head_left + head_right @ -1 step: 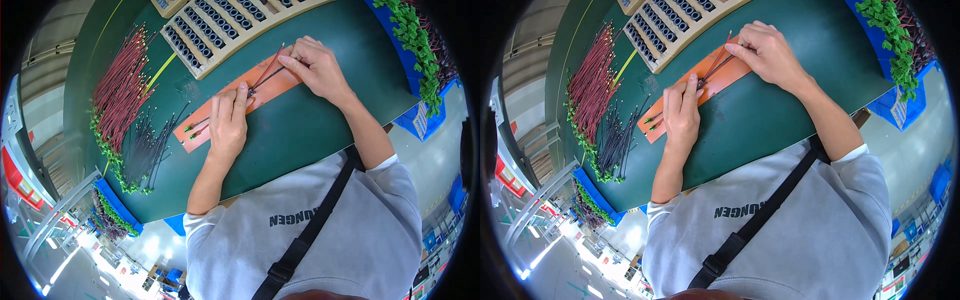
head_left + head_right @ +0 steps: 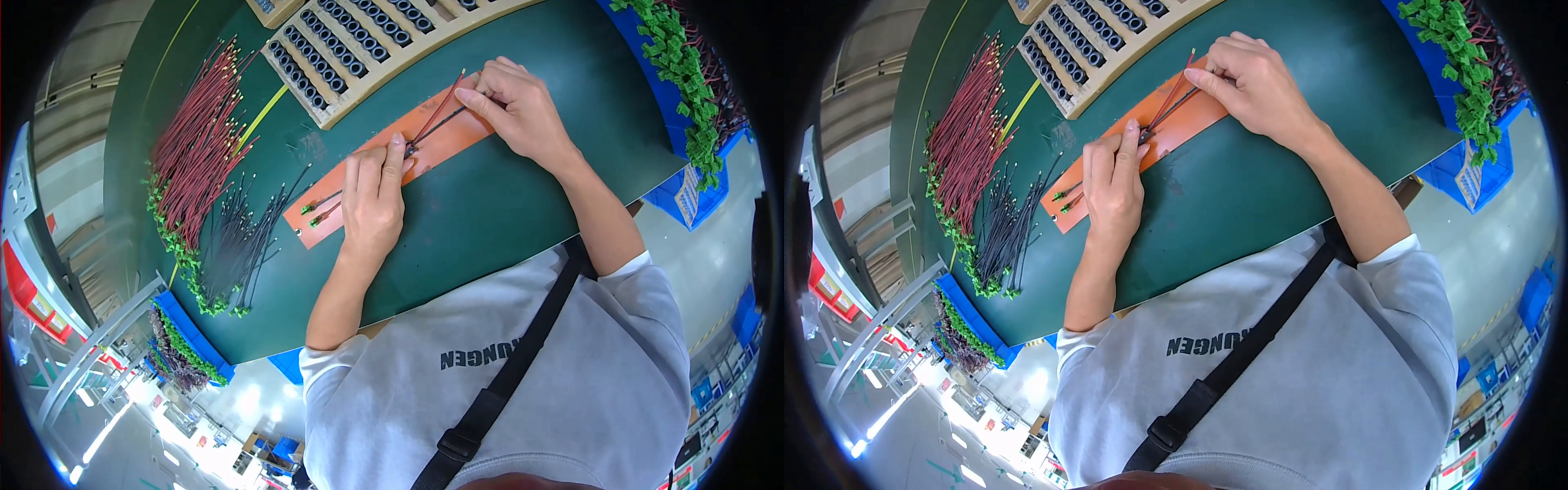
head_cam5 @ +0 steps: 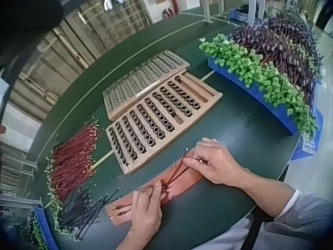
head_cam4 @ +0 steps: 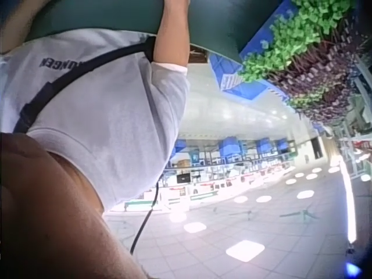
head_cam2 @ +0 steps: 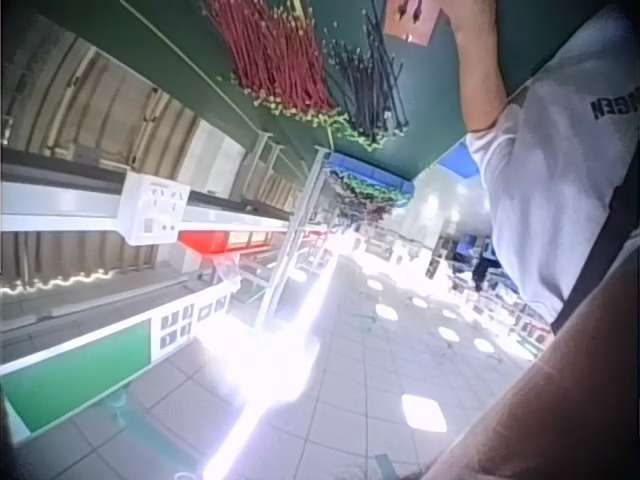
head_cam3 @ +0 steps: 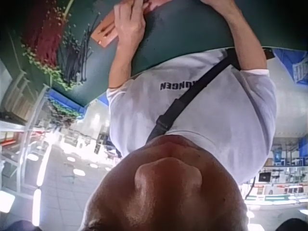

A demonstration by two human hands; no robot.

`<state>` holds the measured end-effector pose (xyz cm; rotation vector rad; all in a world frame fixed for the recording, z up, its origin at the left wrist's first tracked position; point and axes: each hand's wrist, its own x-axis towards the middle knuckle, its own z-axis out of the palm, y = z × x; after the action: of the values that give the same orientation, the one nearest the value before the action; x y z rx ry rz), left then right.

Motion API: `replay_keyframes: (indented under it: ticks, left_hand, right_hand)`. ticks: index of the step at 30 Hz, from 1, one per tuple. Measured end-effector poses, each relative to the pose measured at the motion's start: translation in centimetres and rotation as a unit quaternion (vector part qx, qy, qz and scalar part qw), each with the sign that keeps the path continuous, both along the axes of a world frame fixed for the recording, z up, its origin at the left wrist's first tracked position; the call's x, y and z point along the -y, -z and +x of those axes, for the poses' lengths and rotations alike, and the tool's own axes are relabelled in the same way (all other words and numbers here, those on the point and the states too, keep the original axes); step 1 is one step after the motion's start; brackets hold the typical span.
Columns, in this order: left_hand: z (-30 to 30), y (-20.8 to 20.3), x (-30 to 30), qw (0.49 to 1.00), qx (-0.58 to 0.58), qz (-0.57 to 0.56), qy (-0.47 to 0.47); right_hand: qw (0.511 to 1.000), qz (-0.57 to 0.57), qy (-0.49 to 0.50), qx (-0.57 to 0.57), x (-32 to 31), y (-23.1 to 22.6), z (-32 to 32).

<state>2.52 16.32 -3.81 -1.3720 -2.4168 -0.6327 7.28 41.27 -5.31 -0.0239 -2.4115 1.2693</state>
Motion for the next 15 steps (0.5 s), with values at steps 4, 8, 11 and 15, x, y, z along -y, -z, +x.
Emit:
replay_keyframes:
  ticks: [4,8,11,15]
  left_hand:
    - [0.0,0.5,-0.3,0.999,0.001,0.034,-0.013]
    - [-0.1,0.2,-0.7,0.987,0.116,0.103,-0.04]
    - [0.0,0.0,-0.3,0.98,0.149,0.122,-0.049]
    - [0.1,0.5,0.3,0.97,0.145,0.192,-0.026]
  right_hand:
    - [0.999,-0.034,0.019,0.002,-0.1,0.2,-0.2]
    - [0.998,-0.044,0.034,0.022,-0.1,-0.4,-0.1]
    - [1.0,-0.007,0.012,-0.002,0.4,-1.1,-0.1]
    - [0.999,0.019,0.009,-0.028,1.5,-2.7,0.4]
